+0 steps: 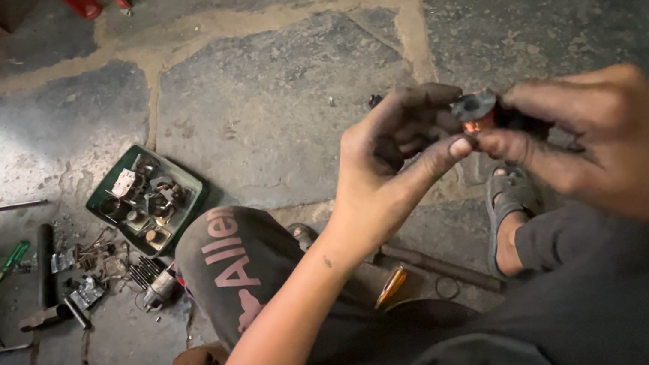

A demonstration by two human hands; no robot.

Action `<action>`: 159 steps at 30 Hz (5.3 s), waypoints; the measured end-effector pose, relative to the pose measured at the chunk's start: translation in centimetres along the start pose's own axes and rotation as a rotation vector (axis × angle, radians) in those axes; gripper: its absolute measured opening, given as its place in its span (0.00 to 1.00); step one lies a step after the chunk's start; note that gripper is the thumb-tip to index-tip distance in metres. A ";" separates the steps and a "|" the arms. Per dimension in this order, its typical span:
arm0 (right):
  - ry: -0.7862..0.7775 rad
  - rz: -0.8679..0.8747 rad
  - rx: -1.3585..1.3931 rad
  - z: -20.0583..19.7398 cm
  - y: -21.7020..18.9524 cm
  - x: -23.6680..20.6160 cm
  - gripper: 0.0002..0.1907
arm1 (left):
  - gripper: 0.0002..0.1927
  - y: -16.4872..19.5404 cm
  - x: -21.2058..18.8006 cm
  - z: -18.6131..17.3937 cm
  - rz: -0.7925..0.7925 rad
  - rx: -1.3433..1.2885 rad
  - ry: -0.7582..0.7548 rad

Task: The person sits on the floor and disassembles a cylindrical electrical component, removing a copper-wound coil. They then inspect the coil and its metal core, manipulating the parts with both hands.

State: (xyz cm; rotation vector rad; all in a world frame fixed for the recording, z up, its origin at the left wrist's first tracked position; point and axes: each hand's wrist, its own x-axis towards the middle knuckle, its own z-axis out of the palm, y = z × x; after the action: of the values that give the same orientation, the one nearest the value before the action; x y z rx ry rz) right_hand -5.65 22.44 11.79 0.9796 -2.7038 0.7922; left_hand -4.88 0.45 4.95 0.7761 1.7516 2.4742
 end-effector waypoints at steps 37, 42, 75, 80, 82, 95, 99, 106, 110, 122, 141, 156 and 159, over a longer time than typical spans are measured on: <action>0.172 -0.157 0.303 1.5 -1.6 4.1 0.05 | 0.25 1.9 0.0 -2.9 0.012 -0.167 0.095; 0.052 -0.135 0.469 0.9 -1.8 3.7 0.03 | 0.24 2.0 -0.5 -2.9 0.014 -0.321 0.072; 0.287 -0.569 0.207 -1.0 -2.5 2.9 0.17 | 0.24 7.3 -1.5 0.2 0.238 0.727 0.098; 0.295 -0.532 0.102 -1.3 -3.0 2.1 0.19 | 0.25 7.4 -1.7 0.3 0.452 0.792 0.025; 0.330 -0.594 0.135 -1.1 -2.9 2.1 0.19 | 0.25 7.5 -1.8 0.3 0.462 0.815 0.018; 0.325 -0.554 0.026 -0.8 -2.7 1.0 0.12 | 0.22 5.6 -2.4 0.3 0.524 0.609 0.002; 0.342 -0.538 -0.032 -1.0 -3.3 0.4 0.13 | 0.21 5.9 -2.2 0.3 0.531 0.618 -0.021; 0.386 -0.520 0.361 -0.4 -3.7 2.1 0.08 | 0.17 6.0 -2.3 0.7 0.639 0.718 0.103; 0.282 -0.425 0.601 -0.6 -3.6 1.5 0.10 | 0.16 6.1 -3.0 1.1 0.653 0.691 0.121; 0.250 -0.429 0.730 -0.1 -3.2 1.1 0.16 | 0.16 7.4 -2.8 0.9 0.665 0.741 0.087; 0.020 -0.671 0.232 -1.9 -1.6 1.0 0.30 | 0.18 7.2 -1.8 0.4 0.716 0.799 0.048; 0.027 -0.670 0.249 -1.7 -2.1 1.1 0.30 | 0.17 6.7 -1.6 0.4 0.703 0.732 0.001; -0.024 -0.646 0.232 -2.1 -2.4 1.2 0.31 | 0.18 6.5 -1.7 0.4 0.696 0.739 0.028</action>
State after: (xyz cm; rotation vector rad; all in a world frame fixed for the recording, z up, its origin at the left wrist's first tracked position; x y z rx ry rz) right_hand -5.13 21.36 14.98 1.7823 -2.1098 0.9485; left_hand -1.47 -2.15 10.18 1.6312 2.8350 2.0573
